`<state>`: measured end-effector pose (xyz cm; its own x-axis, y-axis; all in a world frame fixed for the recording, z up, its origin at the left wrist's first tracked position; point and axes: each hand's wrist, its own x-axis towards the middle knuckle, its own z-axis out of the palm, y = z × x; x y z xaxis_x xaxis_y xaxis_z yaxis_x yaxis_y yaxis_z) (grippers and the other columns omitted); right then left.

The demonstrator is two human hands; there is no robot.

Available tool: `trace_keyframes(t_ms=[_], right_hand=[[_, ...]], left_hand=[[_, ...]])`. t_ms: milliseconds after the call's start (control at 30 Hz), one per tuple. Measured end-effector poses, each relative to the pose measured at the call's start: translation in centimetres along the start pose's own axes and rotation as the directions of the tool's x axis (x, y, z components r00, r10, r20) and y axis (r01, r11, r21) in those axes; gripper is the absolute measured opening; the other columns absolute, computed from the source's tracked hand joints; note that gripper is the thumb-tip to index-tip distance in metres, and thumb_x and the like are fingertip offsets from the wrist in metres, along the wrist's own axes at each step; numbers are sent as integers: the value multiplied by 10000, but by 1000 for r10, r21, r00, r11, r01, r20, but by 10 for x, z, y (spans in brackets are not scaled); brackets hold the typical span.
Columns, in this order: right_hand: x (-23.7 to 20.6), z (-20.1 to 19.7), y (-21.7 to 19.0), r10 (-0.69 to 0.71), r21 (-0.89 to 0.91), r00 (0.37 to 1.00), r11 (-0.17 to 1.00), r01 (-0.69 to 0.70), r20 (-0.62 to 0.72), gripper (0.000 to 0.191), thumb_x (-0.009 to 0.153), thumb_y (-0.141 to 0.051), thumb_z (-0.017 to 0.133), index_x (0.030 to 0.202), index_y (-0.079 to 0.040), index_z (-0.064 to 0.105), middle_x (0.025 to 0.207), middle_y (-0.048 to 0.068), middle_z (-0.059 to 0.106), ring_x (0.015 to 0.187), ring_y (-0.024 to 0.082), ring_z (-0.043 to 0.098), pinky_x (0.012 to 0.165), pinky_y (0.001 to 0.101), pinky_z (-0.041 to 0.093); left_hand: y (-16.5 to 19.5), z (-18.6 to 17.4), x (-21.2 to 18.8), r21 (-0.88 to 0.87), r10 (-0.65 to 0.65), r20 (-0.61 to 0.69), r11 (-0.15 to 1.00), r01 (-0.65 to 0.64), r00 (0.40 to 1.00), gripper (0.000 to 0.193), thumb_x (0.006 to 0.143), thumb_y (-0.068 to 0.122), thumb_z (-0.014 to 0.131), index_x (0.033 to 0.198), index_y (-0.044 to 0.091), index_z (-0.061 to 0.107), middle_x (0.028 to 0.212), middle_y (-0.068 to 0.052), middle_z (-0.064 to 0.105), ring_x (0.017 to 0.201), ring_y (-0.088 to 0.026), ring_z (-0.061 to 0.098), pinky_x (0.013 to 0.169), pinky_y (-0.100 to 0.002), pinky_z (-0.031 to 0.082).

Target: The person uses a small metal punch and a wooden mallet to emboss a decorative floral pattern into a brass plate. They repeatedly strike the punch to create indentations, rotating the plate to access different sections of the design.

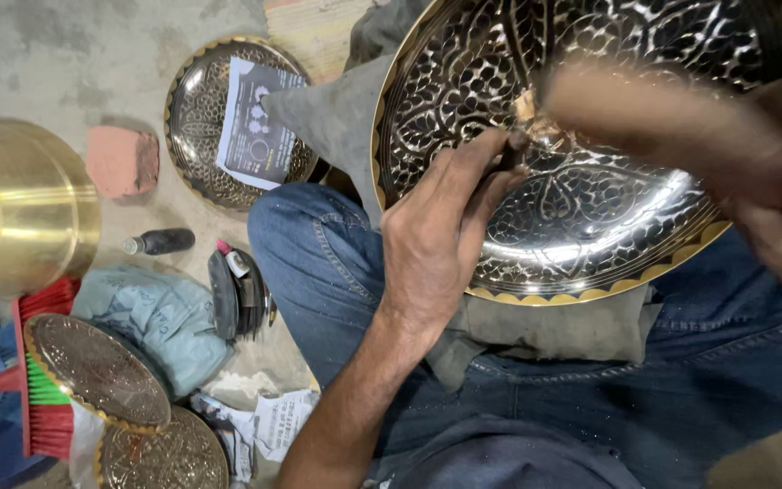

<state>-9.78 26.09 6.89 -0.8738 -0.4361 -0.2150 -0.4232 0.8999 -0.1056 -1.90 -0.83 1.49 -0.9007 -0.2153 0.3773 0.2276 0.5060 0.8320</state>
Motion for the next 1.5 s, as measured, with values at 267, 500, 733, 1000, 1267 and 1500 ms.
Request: trace_keyframes(t_ms=[267,500,733,1000,1267,1500], right_hand=[[-7,28,20,55,572,994,820,11,-98,334,1016,-58,523,1338,26,552,1198,180,641,1051,239,675,883,364,580],[0,-11,-11,148,-215,982,969,-120,118,357,1032,-252,612,1332,-60,584,1097,93,694,946,180,733,866,303,625],[6,-35,-36,38,-221,996,975,-19,83,349,1007,-226,631,1307,-55,579,1051,88,689,894,175,723,816,303,620],[6,-18,-10,-35,-178,998,983,44,56,372,963,-156,669,1301,-29,584,1023,112,694,874,193,730,802,321,624],[8,-20,-6,-68,-191,995,978,81,71,395,929,-99,702,1296,-9,588,997,132,698,850,207,735,783,334,627],[14,-27,-26,-76,-171,996,982,83,48,382,935,-111,685,1289,-6,588,987,135,698,837,213,728,774,336,619]], left_hand=[[6,-4,0,8,-29,-8,1000,29,1000,353,1038,136,752,1359,149,607,1059,-27,722,910,-131,761,769,-257,644],[5,-5,2,15,-30,10,999,30,1000,377,1031,83,726,1383,133,600,1081,-35,722,923,-138,760,780,-257,650],[3,-4,1,-19,-14,3,1000,14,1000,355,1044,72,724,1363,119,576,1122,-38,723,980,-146,768,826,-250,661],[-1,0,-1,-22,-2,13,1000,2,1000,397,1025,110,733,1385,124,565,1164,-40,723,1019,-159,765,803,-247,669],[-1,-2,-2,0,-6,6,1000,6,1000,357,1047,98,720,1373,123,577,1134,-43,722,971,-145,760,807,-254,667],[3,-1,0,-16,-47,4,999,47,999,361,1015,124,757,1343,138,604,1106,-28,726,882,-122,758,733,-253,656]])
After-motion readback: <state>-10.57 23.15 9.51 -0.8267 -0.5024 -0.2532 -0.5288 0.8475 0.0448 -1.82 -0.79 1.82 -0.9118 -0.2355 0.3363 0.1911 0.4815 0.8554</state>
